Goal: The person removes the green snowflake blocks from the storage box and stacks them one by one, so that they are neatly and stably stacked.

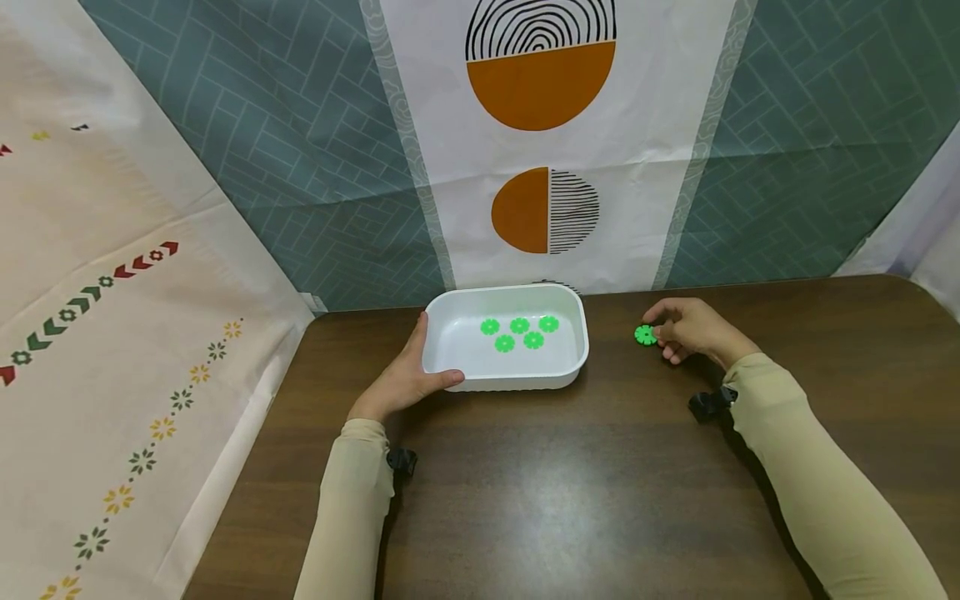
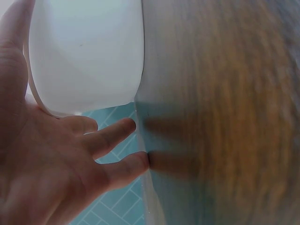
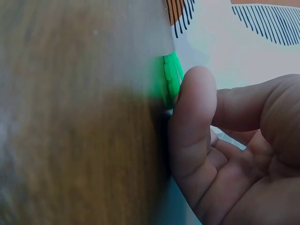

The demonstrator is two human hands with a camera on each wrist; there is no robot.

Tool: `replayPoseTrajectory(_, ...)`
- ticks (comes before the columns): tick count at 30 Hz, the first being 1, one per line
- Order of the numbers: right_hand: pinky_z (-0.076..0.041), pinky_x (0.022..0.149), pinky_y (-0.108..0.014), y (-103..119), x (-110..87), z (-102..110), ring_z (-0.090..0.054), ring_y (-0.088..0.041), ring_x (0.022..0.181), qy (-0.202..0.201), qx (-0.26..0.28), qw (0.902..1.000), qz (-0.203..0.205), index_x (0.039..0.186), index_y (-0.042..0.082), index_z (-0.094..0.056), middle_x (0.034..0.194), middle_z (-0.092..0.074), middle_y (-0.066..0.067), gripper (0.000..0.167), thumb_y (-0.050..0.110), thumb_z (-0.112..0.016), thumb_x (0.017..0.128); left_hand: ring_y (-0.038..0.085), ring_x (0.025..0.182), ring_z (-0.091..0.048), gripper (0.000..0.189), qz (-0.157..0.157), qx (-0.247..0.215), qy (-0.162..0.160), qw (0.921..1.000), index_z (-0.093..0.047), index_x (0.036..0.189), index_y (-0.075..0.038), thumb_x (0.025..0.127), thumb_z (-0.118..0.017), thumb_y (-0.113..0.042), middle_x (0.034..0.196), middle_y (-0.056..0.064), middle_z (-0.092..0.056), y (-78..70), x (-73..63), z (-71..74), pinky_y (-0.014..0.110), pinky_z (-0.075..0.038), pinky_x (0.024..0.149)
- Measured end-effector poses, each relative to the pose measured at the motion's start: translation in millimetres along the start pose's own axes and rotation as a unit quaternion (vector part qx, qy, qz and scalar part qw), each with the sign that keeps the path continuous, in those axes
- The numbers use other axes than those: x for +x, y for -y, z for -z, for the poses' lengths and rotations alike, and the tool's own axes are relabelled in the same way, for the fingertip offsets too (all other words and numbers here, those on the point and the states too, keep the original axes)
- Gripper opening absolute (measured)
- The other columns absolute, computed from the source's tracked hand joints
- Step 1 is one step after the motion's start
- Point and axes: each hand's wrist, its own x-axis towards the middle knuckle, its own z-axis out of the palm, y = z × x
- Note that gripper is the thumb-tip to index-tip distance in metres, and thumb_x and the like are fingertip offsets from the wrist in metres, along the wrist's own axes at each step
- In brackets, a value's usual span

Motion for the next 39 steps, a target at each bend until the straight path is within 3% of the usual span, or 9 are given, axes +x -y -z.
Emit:
replayPoseTrajectory(24,-0.056,0.057,-0.034,-0.7,3.1,-1.2,-0.060,-0.021,0.061,-0.012,-0.017,0.9997,0.012,0.131,-0.012,-0.042,0.081,-0.060,-0.015,0.035,-0.003,-0.057,0.100,0.035,0.145,-0.027,0.128,-0.009,-0.001,-0.003,1.0000,0.014,0.161,-0.019,0.082,-0.080,-0.052,0.169,0.008,0.003,-2.9,-0.8,0.0,0.055,-0.024,0.115)
replayPoseTrajectory(32,-0.056,0.057,-0.034,1.7,2.3,-1.5,-0.060,-0.021,0.061,-0.016,-0.023,0.9995,0.012,0.129,-0.012,-0.044,0.081,-0.060,-0.015,0.032,-0.003,-0.056,0.101,0.030,0.149,-0.018,0.127,-0.008,-0.006,-0.003,0.9999,0.015,0.161,-0.020,0.083,-0.081,-0.049,0.168,0.005,0.007,-2.7,-0.3,0.4,0.050,-0.021,0.117)
replayPoseTrajectory(39,-0.056,0.056,-0.034,0.9,1.9,-2.2,-0.060,-0.021,0.061,-0.018,-0.022,0.9995,0.011,0.129,-0.011,-0.044,0.081,-0.060,-0.015,0.033,-0.003,-0.056,0.101,0.032,0.148,-0.020,0.127,-0.017,-0.013,-0.001,0.9998,0.015,0.161,-0.018,0.083,-0.081,-0.048,0.168,0.007,0.006,-3.4,-1.2,0.3,0.051,-0.021,0.116)
